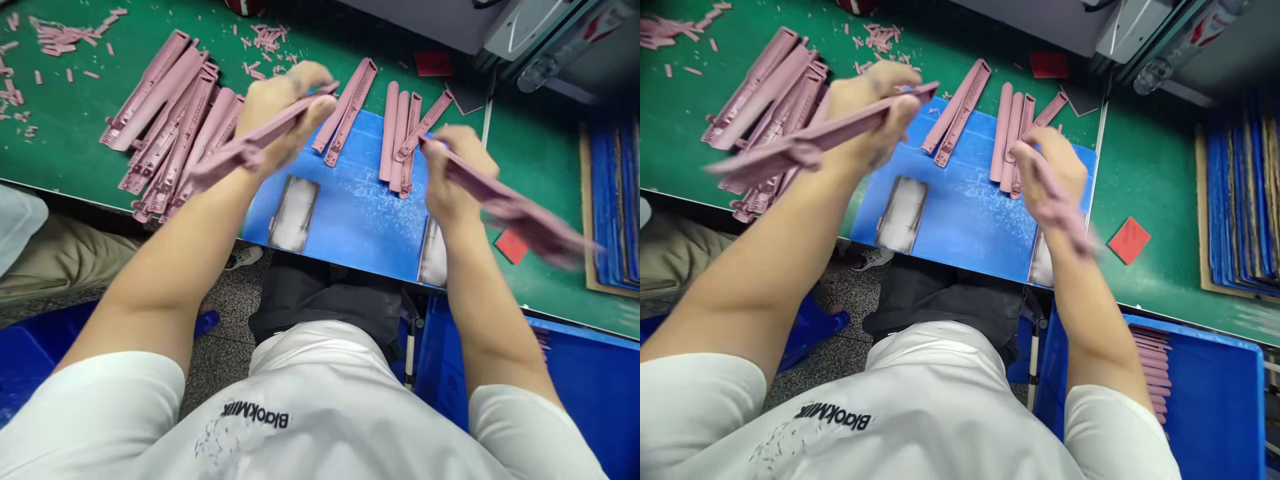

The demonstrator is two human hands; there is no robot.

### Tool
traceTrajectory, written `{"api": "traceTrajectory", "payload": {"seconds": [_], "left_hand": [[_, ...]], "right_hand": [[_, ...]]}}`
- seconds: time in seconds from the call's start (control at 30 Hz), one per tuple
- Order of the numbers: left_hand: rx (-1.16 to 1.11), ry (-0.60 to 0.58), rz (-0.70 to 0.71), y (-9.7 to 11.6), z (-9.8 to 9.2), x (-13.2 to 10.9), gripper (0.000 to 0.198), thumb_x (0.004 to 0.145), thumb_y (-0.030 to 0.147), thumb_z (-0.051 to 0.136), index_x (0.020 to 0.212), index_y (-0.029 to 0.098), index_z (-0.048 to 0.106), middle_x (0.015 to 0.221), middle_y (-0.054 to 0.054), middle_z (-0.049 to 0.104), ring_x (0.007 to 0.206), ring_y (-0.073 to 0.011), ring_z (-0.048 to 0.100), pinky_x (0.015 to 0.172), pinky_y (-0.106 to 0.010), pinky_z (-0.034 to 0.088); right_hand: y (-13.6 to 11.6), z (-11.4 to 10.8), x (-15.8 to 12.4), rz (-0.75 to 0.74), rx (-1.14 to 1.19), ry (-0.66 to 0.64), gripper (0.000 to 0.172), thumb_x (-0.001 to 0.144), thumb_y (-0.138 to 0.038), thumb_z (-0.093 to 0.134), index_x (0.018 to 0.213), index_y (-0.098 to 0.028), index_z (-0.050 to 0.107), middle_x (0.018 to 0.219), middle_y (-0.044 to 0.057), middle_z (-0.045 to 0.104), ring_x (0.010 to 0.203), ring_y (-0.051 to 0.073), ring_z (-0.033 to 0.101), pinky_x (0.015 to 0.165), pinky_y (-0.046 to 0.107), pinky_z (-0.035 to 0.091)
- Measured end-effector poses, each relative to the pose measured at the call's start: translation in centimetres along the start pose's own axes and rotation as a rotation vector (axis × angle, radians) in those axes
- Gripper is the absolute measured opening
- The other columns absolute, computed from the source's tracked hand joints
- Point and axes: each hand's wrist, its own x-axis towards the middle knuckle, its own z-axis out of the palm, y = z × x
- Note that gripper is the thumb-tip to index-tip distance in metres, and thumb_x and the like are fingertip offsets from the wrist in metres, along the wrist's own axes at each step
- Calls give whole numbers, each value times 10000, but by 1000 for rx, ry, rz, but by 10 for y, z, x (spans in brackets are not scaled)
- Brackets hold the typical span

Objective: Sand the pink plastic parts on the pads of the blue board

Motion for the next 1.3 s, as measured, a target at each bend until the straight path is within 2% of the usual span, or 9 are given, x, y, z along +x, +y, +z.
{"api": "traceTrajectory", "payload": {"seconds": [0.13,0.23,0.4,0.53,0.7,0.87,1.0,1.1,1.3], "left_hand": [[382,-297,-83,-42,36,93,501,1140,360,796,1605,212,680,1405,-48,747,1116,-146,659,1139,-322,525],[417,-422,-175,-67,61,121,512,1068,190,873,1543,200,682,1331,9,771,970,-139,552,1139,-295,518],[462,-585,-159,-80,63,128,841,997,53,845,1729,290,504,1610,-2,670,1099,-167,542,1273,-404,476],[486,-552,23,-51,32,116,926,1015,97,812,1826,221,383,1642,-98,626,1391,-247,595,1304,-508,480],[348,-399,255,0,-23,57,719,1135,202,653,1807,102,418,1592,-198,633,1551,-433,584,1271,-726,452],[156,-201,328,10,-71,-47,709,1120,396,711,1757,157,511,1542,-159,713,1468,-368,671,1257,-655,512],[57,69,204,11,-88,-139,671,1061,324,758,1716,324,614,1413,-88,811,1277,-310,778,1158,-538,619],[24,244,0,12,-88,-199,635,1013,349,798,1635,436,701,1342,-41,846,1183,-344,802,1129,-584,632],[13,437,-202,10,-88,-264,443,1032,401,795,1475,387,808,1212,-45,855,984,-284,804,998,-490,665]], "right_hand": [[-16,76,118,11,-284,-396,371,1209,-374,486,1477,-279,722,1456,157,735,1351,346,631,1140,521,515],[-19,101,148,-43,-357,-573,436,1190,-204,409,1500,-220,715,1513,158,726,1404,344,615,1193,549,470],[9,55,103,-71,-237,-534,398,1174,-470,492,1385,-322,796,1261,160,814,1263,432,676,1029,611,550],[28,17,45,-96,-124,-662,375,1109,-555,668,1259,-263,848,1149,159,822,1125,407,738,929,525,575],[37,25,25,-86,-6,-638,223,1051,-420,790,1126,-237,894,1092,139,798,1110,359,746,954,482,585],[41,27,34,-77,70,-655,118,977,-285,812,1027,-241,909,950,94,755,995,299,730,958,452,565],[41,26,35,-60,45,-661,219,895,-232,803,1078,-235,922,928,79,780,994,298,741,973,451,575],[42,29,35,-7,17,-635,280,843,-238,809,1099,-229,924,959,71,807,953,285,754,971,450,592],[33,23,33,-8,-93,-572,258,829,-246,735,1019,-233,910,1010,116,838,1035,331,781,984,479,609]]}}
